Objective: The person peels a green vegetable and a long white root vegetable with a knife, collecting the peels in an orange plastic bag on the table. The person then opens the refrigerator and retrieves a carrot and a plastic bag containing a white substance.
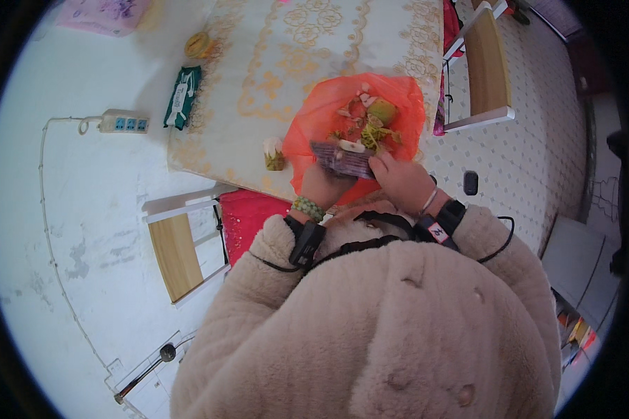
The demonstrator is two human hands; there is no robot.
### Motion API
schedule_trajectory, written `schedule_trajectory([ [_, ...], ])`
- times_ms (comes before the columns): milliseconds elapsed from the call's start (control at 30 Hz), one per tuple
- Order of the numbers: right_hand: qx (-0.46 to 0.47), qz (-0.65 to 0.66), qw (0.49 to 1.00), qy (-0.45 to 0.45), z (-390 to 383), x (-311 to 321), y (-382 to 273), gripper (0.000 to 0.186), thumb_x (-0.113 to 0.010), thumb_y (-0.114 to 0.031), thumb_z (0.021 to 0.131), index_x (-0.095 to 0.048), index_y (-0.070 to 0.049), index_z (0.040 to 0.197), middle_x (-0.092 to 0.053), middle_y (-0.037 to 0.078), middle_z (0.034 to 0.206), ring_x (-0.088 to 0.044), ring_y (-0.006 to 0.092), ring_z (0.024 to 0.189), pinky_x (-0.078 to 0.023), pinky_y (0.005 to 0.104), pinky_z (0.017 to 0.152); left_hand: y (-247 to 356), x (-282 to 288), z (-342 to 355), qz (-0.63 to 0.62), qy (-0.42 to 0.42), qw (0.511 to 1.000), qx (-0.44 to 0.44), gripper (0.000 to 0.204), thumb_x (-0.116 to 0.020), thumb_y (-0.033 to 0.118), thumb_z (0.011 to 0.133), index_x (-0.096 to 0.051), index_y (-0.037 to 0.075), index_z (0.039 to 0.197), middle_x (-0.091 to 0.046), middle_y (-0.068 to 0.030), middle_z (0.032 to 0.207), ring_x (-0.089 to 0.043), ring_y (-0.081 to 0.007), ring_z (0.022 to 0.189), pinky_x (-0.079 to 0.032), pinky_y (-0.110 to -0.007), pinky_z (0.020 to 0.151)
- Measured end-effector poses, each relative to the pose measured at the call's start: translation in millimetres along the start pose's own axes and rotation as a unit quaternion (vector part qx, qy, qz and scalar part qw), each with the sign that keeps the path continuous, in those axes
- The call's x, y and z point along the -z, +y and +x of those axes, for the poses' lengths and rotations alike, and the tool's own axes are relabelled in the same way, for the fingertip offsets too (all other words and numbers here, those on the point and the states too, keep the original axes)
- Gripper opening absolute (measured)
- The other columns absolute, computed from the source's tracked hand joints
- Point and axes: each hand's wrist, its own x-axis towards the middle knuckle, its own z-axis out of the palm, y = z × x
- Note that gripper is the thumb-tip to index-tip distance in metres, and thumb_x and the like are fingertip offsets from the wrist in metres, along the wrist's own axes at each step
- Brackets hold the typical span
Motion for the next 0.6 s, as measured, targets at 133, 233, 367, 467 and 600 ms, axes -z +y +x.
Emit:
schedule_trajectory([
  [133, -0.115, 0.002, 0.992, -0.047, 5, -7, 24, 0.028, -0.053, -0.012, 0.084, -0.049, -0.002, 0.11, -0.06, 0.018, 0.097, -0.065, 0.0361, 0.079, -0.052, 0.0456, 0.062, 15, 4, -8, -0.01, 0.0, 1.0, -0.023, 0.054, -0.078, 0.023, 0.068, -0.053, -0.001, 0.11, -0.066, -0.0198, 0.094, -0.066, -0.0329, 0.089, -0.052, -0.039, 0.076],
  [233, -0.155, 0.044, 0.987, -0.017, -5, -16, 27, 0.029, -0.05, -0.01, 0.086, -0.049, -0.002, 0.113, -0.06, 0.019, 0.101, -0.063, 0.0389, 0.082, -0.051, 0.0473, 0.068, 10, 9, -8, -0.086, 0.052, 0.995, -0.019, 0.058, -0.077, 0.023, 0.067, -0.051, 0.001, 0.113, -0.065, -0.0199, 0.094, -0.065, -0.0368, 0.089, -0.051, -0.042, 0.077],
  [367, -0.163, 0.107, 0.979, 0.056, -10, -13, 26, 0.028, -0.049, -0.01, 0.088, -0.049, -0.001, 0.115, -0.059, 0.021, 0.101, -0.061, 0.0404, 0.087, -0.05, 0.0477, 0.071, 3, 6, -3, -0.104, 0.054, 0.99, -0.079, 0.059, -0.077, 0.021, 0.066, -0.051, 0.001, 0.115, -0.063, -0.0209, 0.1, -0.062, -0.0363, 0.097, -0.05, -0.041, 0.083],
  [467, -0.163, 0.175, 0.969, 0.063, -14, 0, 20, 0.029, -0.053, -0.009, 0.086, -0.049, -0.001, 0.113, -0.057, 0.023, 0.103, -0.057, 0.0427, 0.091, -0.048, 0.0481, 0.073, 1, 4, -2, -0.088, 0.072, 0.99, -0.082, 0.058, -0.076, 0.02, 0.066, -0.052, 0.001, 0.114, -0.062, -0.0208, 0.102, -0.061, -0.0362, 0.099, -0.049, -0.04, 0.085],
  [600, -0.115, 0.144, 0.98, 0.078, -26, 20, 5, 0.028, -0.056, -0.012, 0.086, -0.052, -0.001, 0.112, -0.059, 0.018, 0.104, -0.061, 0.0369, 0.089, -0.051, 0.0429, 0.071, -1, 3, 0, -0.07, 0.083, 0.992, -0.062, 0.053, -0.076, 0.019, 0.065, -0.054, 0.001, 0.111, -0.064, -0.0189, 0.1, -0.062, -0.0354, 0.097, -0.05, -0.04, 0.083],
])
